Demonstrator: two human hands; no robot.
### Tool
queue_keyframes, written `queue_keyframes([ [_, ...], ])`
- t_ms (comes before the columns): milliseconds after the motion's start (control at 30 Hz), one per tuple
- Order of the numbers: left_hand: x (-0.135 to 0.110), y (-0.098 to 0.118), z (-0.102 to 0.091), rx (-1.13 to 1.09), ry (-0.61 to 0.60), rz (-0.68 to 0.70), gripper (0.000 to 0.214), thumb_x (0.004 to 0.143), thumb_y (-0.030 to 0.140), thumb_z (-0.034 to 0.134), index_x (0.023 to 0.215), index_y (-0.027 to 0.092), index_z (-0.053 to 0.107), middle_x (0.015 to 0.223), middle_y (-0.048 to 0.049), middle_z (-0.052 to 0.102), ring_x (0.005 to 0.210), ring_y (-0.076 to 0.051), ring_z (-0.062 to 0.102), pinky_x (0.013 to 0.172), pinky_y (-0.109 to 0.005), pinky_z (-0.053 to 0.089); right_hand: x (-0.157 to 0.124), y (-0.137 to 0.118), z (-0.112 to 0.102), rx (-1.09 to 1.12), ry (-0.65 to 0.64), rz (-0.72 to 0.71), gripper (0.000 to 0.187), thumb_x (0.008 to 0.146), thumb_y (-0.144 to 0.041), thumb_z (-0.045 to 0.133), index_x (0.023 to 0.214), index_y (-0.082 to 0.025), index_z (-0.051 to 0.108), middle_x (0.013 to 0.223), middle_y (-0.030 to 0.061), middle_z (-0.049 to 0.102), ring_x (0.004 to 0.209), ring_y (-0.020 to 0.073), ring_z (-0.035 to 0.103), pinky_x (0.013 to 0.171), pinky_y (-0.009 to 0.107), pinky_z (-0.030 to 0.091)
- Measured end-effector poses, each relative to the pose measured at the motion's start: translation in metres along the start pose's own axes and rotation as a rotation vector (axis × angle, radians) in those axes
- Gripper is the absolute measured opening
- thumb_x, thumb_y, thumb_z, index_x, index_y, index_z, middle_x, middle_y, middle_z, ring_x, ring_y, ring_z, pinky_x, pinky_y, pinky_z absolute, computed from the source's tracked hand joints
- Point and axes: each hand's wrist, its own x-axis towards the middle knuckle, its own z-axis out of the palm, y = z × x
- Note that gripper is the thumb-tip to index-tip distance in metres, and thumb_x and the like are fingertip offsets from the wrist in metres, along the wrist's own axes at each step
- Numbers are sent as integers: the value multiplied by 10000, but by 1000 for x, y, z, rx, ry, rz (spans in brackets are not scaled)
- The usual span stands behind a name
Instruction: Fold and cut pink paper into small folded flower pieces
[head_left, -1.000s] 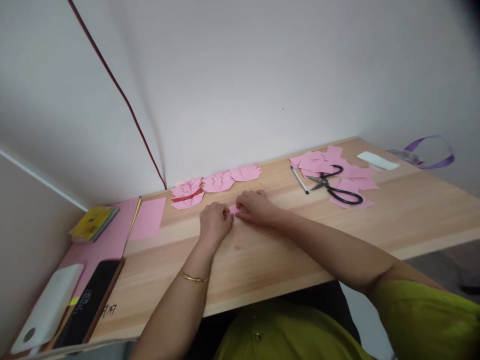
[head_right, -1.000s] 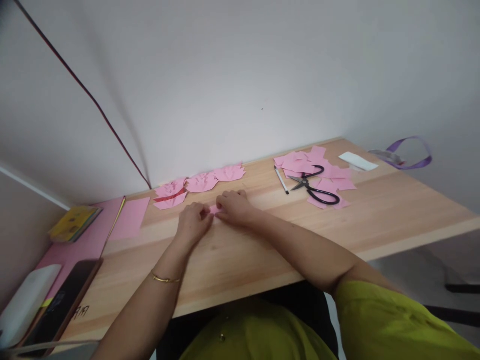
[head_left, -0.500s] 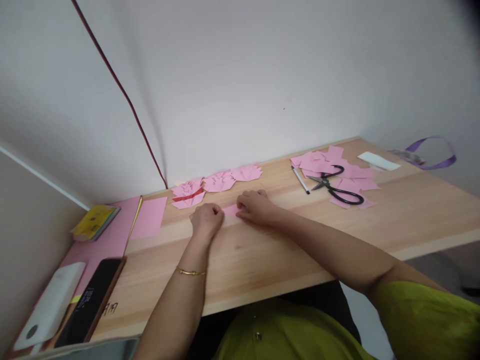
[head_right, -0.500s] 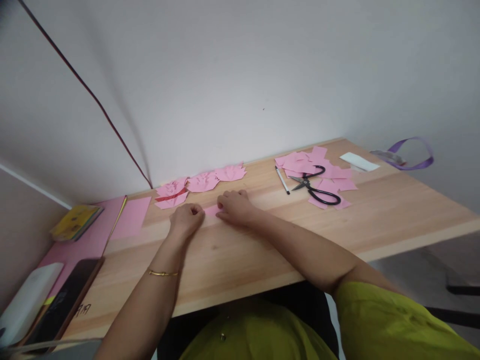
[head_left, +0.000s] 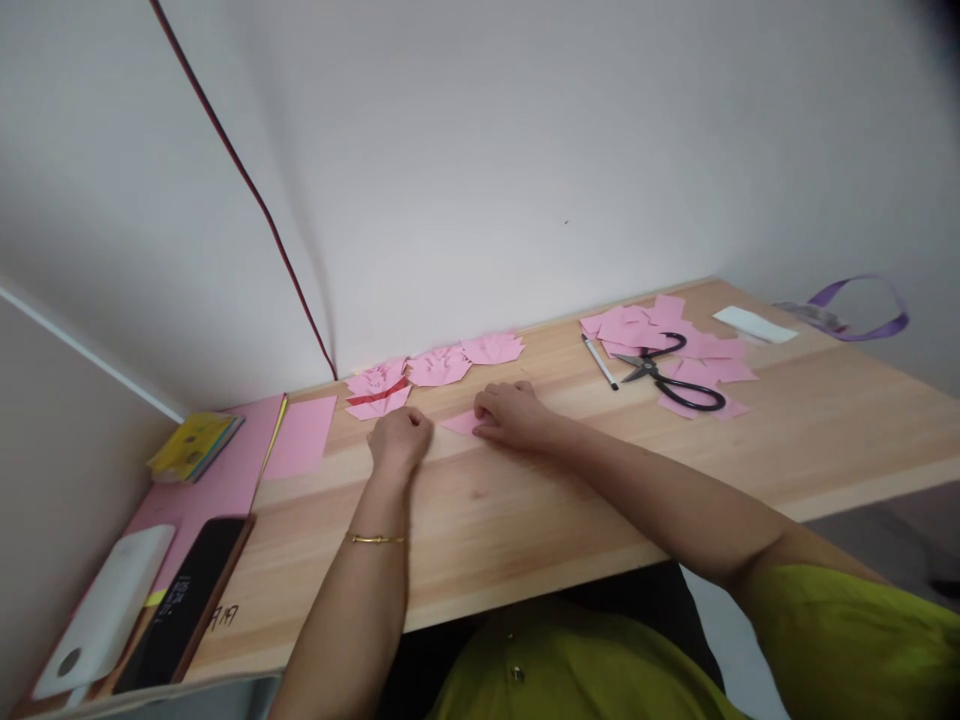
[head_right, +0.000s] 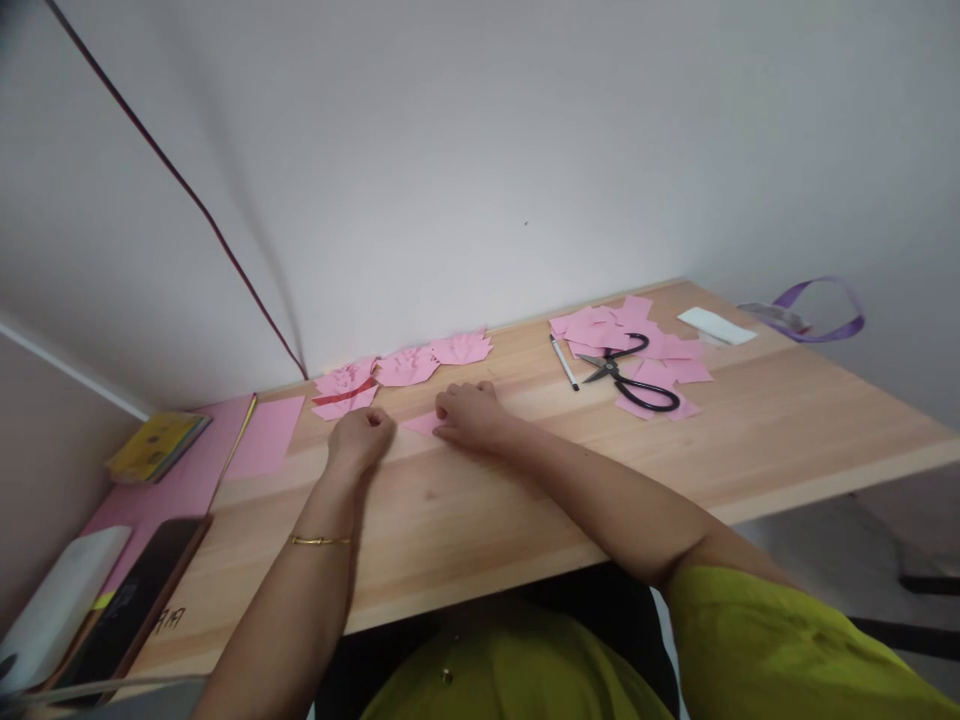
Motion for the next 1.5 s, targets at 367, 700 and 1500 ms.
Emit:
queue_keyframes([
  [367, -27, 25, 23, -34, 67, 400, 115, 757, 279, 562, 803, 208, 640, 832, -39, 665, 850, -204, 567, 762, -316, 383, 0, -1, -1, 0, 6, -20, 199, 833, -365, 541, 904, -187, 594, 1008, 68, 641, 971, 221, 553, 814, 340, 283],
  [700, -18, 19, 19, 46, 40, 323, 125, 765, 220, 518, 730, 224, 637, 818, -23, 677, 827, -205, 573, 711, -317, 353, 1, 1, 2, -22, 0, -24, 196, 819, -343, 572, 938, -188, 585, 1041, 77, 631, 988, 230, 544, 823, 342, 281],
  [1500, -25, 24, 23, 21, 25, 395, 112, 757, 230, 535, 740, 222, 646, 800, -25, 657, 826, -201, 564, 733, -321, 370, 2, 3, 4, -24, 0, -33, 190, 829, -341, 558, 943, -190, 579, 1044, 76, 622, 996, 222, 539, 837, 342, 281],
])
